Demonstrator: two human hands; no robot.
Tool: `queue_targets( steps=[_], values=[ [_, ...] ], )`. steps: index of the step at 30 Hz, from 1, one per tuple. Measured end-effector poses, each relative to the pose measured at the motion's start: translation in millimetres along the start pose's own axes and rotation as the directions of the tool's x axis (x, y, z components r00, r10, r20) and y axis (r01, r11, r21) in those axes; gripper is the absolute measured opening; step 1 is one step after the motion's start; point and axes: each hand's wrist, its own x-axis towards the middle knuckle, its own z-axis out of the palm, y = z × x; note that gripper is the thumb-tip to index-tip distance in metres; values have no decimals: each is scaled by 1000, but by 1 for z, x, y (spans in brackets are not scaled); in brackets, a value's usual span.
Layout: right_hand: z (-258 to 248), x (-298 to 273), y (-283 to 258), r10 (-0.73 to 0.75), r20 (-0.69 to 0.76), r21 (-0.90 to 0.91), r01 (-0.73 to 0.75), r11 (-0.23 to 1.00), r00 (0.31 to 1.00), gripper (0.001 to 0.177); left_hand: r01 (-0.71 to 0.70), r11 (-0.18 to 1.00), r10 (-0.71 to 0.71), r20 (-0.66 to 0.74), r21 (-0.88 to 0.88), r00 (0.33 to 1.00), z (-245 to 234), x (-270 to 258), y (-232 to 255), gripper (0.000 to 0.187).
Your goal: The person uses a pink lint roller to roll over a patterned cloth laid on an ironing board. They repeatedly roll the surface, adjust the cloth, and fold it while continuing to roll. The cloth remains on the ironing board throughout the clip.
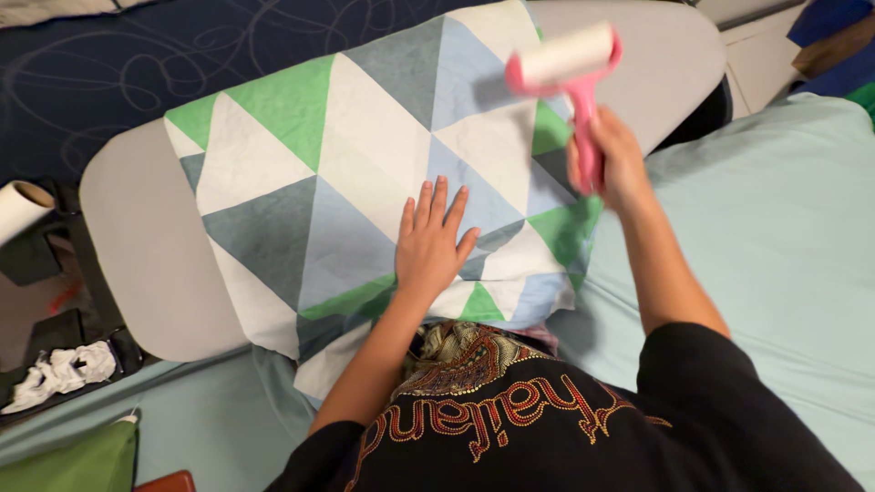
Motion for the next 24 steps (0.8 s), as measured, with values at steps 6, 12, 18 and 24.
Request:
queue_targets(
  steps=[6, 12, 18, 24],
  values=[
    [31, -133, 6, 228, -202, 164, -197, 967, 952, 39, -21, 998, 19, -34, -58, 999, -1, -1, 2, 57],
    [49, -164, -7, 271, -361, -78, -318, 945, 893, 58, -244, 957, 241, -38, -156, 970, 8, 9, 24, 54],
    [52, -120, -8, 294, -300, -32, -318, 947, 907, 65, -324, 923, 339, 39, -209, 940, 7, 9, 25, 57],
    [37, 2, -1, 228, -178, -160, -257, 953, 957, 54, -330, 909, 363, 94, -257, 927, -1, 14, 22, 65]
  ],
)
